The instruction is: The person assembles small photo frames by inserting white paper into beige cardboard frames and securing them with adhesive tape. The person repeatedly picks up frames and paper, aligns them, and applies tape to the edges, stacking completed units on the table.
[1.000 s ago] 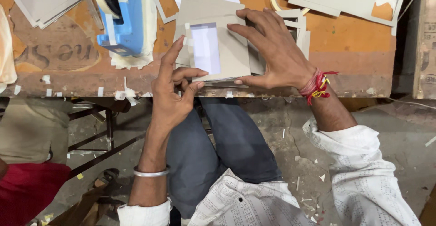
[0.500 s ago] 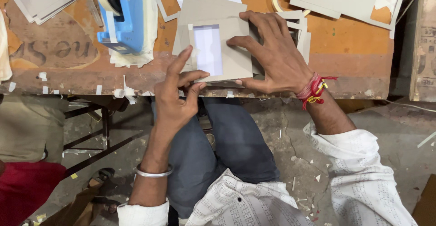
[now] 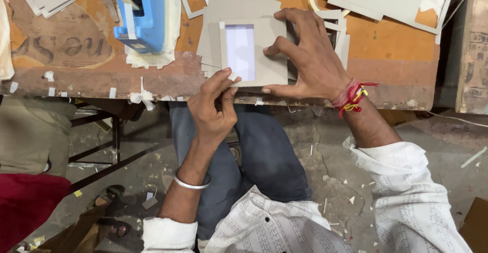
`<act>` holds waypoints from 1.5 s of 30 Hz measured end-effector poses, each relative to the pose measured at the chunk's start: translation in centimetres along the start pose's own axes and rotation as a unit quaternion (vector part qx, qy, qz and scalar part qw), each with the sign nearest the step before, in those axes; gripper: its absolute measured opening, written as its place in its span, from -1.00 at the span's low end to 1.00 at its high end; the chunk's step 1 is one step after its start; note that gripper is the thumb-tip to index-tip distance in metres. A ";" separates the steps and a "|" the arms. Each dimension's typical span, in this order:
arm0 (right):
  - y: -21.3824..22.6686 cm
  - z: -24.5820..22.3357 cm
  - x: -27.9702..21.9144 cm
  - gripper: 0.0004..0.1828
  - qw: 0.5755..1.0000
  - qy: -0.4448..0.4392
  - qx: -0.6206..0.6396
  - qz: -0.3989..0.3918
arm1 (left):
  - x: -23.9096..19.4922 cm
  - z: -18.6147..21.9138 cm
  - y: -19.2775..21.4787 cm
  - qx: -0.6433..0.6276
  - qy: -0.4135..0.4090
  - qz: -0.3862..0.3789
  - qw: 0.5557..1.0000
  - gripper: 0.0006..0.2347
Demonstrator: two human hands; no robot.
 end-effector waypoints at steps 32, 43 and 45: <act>-0.3 0.2 -0.7 -0.37 1.000 0.004 -0.019 0.021 | -2.2 4.8 -5.2 -0.352 0.478 0.107 0.798 -0.88; 0.2 0.3 -0.3 -0.39 1.000 0.009 -0.013 0.007 | -3.8 1.6 -6.4 -0.236 0.380 0.099 0.889 -0.76; 0.7 0.0 -0.1 -0.39 1.000 0.005 0.004 -0.005 | -4.2 1.4 -6.4 -0.229 0.380 0.089 0.892 -0.77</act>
Point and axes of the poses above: each hand's wrist, its own x-axis towards the middle knuckle, its own y-axis out of the back of the hand, z = x × y, the point moved 1 cm from there along x, towards the middle knuckle, and after that the axes turned 2 degrees about x, right-handed, at the moved point
